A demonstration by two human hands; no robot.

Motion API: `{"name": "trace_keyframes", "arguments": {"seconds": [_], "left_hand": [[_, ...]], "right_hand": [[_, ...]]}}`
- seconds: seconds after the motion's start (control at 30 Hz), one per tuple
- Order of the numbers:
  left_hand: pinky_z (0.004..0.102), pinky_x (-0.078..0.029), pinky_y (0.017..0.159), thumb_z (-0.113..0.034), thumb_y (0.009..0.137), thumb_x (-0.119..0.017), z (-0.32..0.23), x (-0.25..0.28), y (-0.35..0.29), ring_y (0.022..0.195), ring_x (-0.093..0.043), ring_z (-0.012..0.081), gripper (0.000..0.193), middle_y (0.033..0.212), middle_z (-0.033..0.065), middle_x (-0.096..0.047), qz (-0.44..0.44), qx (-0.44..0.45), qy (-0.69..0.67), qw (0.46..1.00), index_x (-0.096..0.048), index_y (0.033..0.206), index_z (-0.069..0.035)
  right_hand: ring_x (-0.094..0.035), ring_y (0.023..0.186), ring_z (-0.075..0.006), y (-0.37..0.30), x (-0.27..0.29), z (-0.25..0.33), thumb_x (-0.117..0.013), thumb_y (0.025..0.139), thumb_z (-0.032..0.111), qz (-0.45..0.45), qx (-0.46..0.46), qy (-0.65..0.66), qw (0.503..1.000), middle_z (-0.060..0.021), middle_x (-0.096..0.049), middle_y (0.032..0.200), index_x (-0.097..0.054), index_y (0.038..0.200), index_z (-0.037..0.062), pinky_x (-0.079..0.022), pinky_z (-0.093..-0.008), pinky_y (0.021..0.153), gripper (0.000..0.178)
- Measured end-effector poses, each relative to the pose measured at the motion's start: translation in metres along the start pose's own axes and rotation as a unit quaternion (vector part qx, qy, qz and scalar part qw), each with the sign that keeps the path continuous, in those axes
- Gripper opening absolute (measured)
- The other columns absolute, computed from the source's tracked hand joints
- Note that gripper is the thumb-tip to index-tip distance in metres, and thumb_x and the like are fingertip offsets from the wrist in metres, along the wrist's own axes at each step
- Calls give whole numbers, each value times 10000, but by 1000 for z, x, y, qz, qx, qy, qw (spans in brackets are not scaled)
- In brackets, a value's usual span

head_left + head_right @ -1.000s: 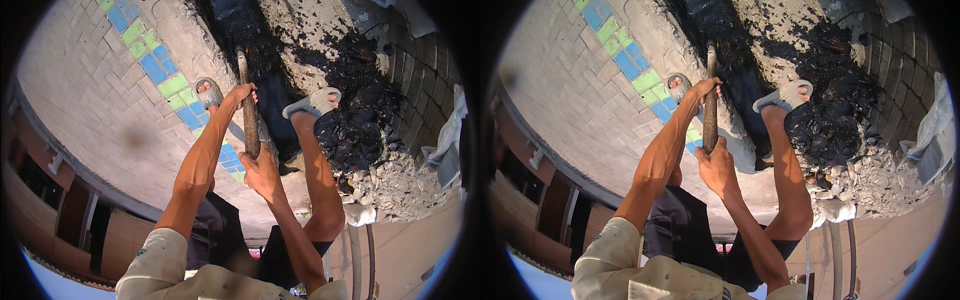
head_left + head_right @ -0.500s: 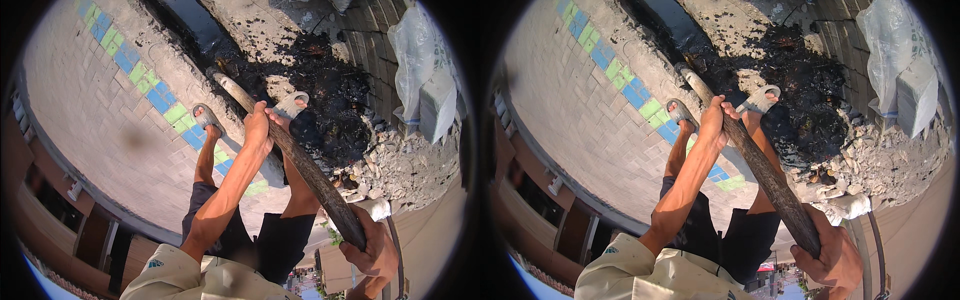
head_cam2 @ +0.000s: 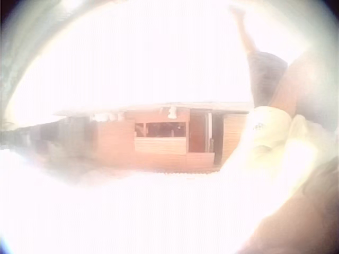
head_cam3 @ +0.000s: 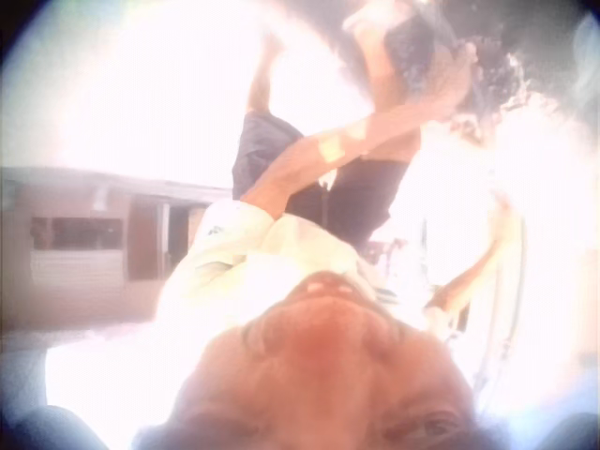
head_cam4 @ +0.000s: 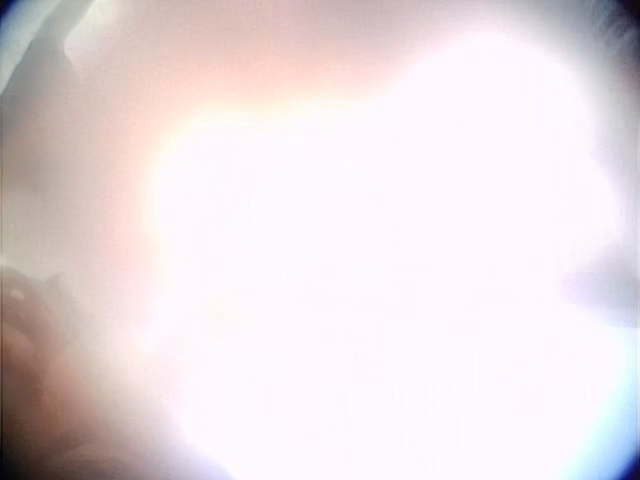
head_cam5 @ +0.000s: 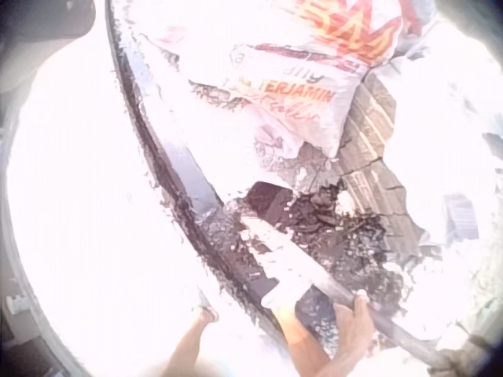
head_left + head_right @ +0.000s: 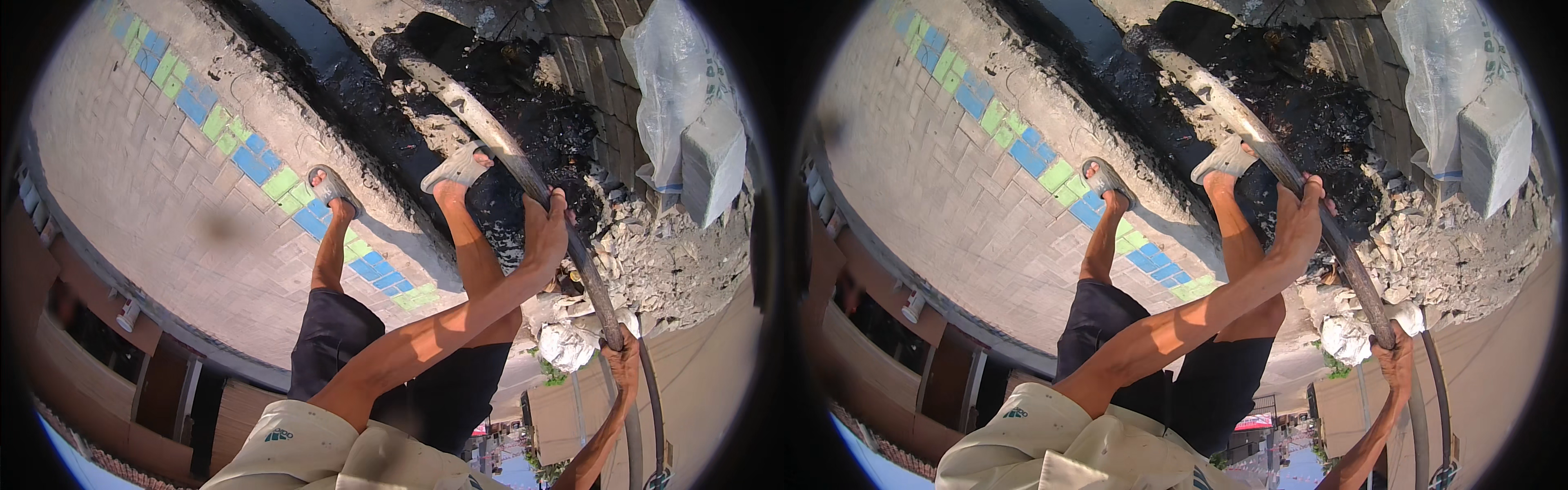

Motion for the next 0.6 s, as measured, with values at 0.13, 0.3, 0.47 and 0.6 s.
{"name": "trace_keyframes", "arguments": {"seconds": [0.13,0.3,0.47,0.6], "left_hand": [[309,-490,626,-251,1037,-586,-105,114,-2,656,-514,131,214,763,21,-500,-81,-50,-3,995,-506,992,-57],[293,-479,497,-213,1017,-627,-213,285,79,571,-520,125,233,744,32,-518,-164,-142,73,973,-472,980,-43],[321,-499,449,-244,989,-686,-225,392,208,532,-564,146,307,733,62,-582,-229,-152,184,944,-521,915,4],[344,-545,470,-296,1004,-672,-234,429,322,586,-673,199,406,696,128,-658,-261,-158,276,911,-598,795,44]], "right_hand": [[-554,616,-316,-11,-138,109,-780,790,69,58,-1,-61,996,-155,-604,705,-593,971,19,-493,-391,655,265],[-621,562,-192,16,-325,200,-765,836,133,68,103,56,991,-117,-618,664,-640,1026,-4,-491,-361,577,266],[-555,650,-191,154,-461,277,-742,772,99,110,123,137,977,-129,-620,750,-613,975,-19,-483,-362,651,268],[-603,652,-179,290,-542,313,-762,782,122,75,177,125,973,-108,-637,740,-651,1041,-28,-491,-372,613,320]]}}
Point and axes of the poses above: each hand's wrist, its own y-axis towards the middle knuckle, its own x-axis out of the back of the hand, z = x × y, the point moved 9 cm from there along y, towards the middle knuckle
